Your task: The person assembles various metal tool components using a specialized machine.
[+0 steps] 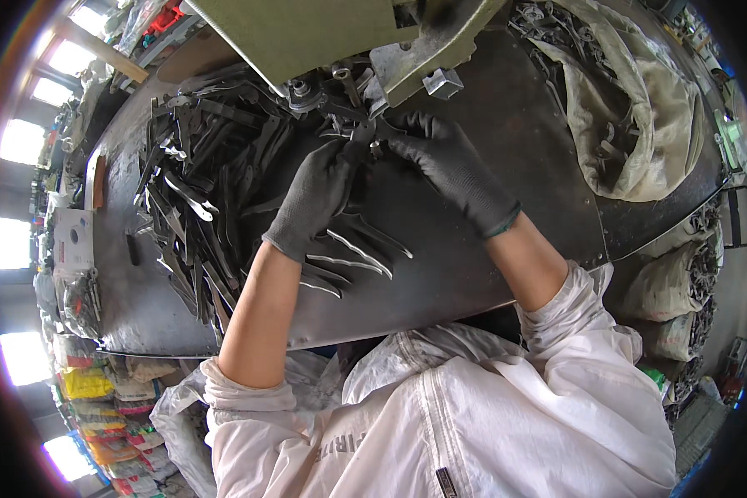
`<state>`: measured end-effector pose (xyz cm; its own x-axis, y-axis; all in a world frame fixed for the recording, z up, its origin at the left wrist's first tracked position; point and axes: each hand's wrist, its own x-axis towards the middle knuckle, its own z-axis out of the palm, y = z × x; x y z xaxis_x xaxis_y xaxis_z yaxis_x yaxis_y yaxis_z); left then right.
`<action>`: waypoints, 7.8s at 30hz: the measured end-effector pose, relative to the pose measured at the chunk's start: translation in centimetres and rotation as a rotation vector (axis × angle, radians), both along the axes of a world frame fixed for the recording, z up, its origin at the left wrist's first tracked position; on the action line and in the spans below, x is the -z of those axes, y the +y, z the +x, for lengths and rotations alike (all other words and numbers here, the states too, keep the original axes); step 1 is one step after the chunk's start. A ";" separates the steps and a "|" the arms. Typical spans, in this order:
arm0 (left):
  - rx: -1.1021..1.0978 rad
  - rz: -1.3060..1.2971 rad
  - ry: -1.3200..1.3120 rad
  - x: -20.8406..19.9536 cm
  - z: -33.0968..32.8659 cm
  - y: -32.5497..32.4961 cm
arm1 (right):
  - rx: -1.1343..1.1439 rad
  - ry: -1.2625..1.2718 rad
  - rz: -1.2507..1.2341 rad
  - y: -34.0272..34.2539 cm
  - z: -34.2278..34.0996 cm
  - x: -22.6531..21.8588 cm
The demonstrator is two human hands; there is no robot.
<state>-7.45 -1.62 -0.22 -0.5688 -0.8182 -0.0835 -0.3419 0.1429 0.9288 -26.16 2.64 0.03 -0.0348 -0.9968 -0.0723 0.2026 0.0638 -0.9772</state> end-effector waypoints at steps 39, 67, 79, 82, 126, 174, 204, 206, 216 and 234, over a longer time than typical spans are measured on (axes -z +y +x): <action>-0.133 -0.594 -0.422 -3.4 7.3 -0.6 | -0.073 0.031 0.058 1.9 -1.1 3.5; 0.013 -0.286 -0.314 1.8 -0.2 2.0 | 0.525 1.483 0.439 12.2 -28.6 -0.1; -0.021 -0.320 -0.189 2.6 0.1 2.1 | 0.228 1.567 0.319 10.7 -34.4 3.2; 0.006 -0.299 -0.218 2.0 -0.4 2.1 | 0.128 1.250 0.188 8.3 -28.3 3.0; -0.099 0.183 0.121 1.2 0.4 -0.5 | 0.065 0.075 0.057 0.2 -0.4 -1.0; -0.214 -0.576 -0.485 -2.7 6.1 -3.1 | -0.023 0.109 0.262 1.0 -0.1 1.9; -0.234 0.319 0.077 -0.7 0.3 1.2 | 0.261 1.160 -0.395 -0.5 -7.0 3.1; -0.249 0.328 0.076 -0.7 0.7 1.3 | 0.411 1.172 -0.459 -0.7 -6.2 3.4; -0.257 0.318 0.113 0.8 1.8 1.5 | 0.256 1.307 -0.407 -4.0 -3.9 2.3; -0.175 0.197 0.009 -0.4 0.7 0.3 | -0.070 0.383 -0.031 0.6 -3.0 -1.1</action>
